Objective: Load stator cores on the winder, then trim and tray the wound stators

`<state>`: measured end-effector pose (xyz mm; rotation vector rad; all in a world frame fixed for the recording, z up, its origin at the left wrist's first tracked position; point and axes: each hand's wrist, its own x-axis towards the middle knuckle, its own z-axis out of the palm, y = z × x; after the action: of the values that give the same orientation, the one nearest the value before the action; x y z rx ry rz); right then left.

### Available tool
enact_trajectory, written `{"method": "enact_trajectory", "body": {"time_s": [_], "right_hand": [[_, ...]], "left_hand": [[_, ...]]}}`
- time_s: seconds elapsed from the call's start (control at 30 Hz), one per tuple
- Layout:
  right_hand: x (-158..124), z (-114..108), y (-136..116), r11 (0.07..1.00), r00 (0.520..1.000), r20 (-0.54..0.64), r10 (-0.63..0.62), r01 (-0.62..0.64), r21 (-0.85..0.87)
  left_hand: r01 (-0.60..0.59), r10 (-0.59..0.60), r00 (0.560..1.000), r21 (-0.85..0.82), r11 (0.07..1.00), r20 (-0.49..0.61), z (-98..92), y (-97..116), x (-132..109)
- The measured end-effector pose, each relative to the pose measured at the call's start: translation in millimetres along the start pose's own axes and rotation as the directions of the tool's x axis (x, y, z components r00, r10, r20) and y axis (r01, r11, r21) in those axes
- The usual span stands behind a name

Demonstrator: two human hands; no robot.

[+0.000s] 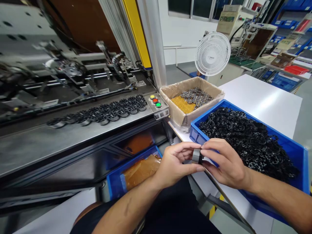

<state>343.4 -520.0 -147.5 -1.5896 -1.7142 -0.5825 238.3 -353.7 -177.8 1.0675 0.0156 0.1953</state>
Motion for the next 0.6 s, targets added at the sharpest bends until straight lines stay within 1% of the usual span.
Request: {"method": "enact_trajectory", "body": {"time_s": [0.1, 0.3, 0.43, 0.5, 0.6], "right_hand": [[-0.4, -0.6, 0.8, 0.998, 0.999, 0.000, -0.052, 0.052, -0.020], [-0.9, -2.1, -0.2, 1.000, 1.000, 0.014, -0.014, 0.014, -0.003], [-3.7, -0.1, 2.7, 0.998, 1.000, 0.012, -0.003, 0.003, -0.055], [-5.5, 2.2, 4.4, 0.998, 1.000, -0.002, 0.005, -0.005, -0.056], [-7.2, 5.1, 6.5, 0.998, 1.000, -0.013, -0.017, 0.016, -0.062]], "left_hand": [[0.007, -0.006, 1.000, -0.032, 0.999, 0.014, 0.2, -0.2, 0.9], [0.010, -0.009, 1.000, -0.050, 0.999, 0.017, 0.3, 0.9, 1.8], [0.018, -0.018, 1.000, 0.025, 1.000, -0.013, -0.5, 0.3, 1.0], [-0.005, 0.008, 0.999, 0.061, 0.998, -0.039, -1.0, -0.4, 0.1], [-0.044, 0.051, 0.996, 0.107, 0.993, -0.069, -1.8, -1.0, -1.6]]}}
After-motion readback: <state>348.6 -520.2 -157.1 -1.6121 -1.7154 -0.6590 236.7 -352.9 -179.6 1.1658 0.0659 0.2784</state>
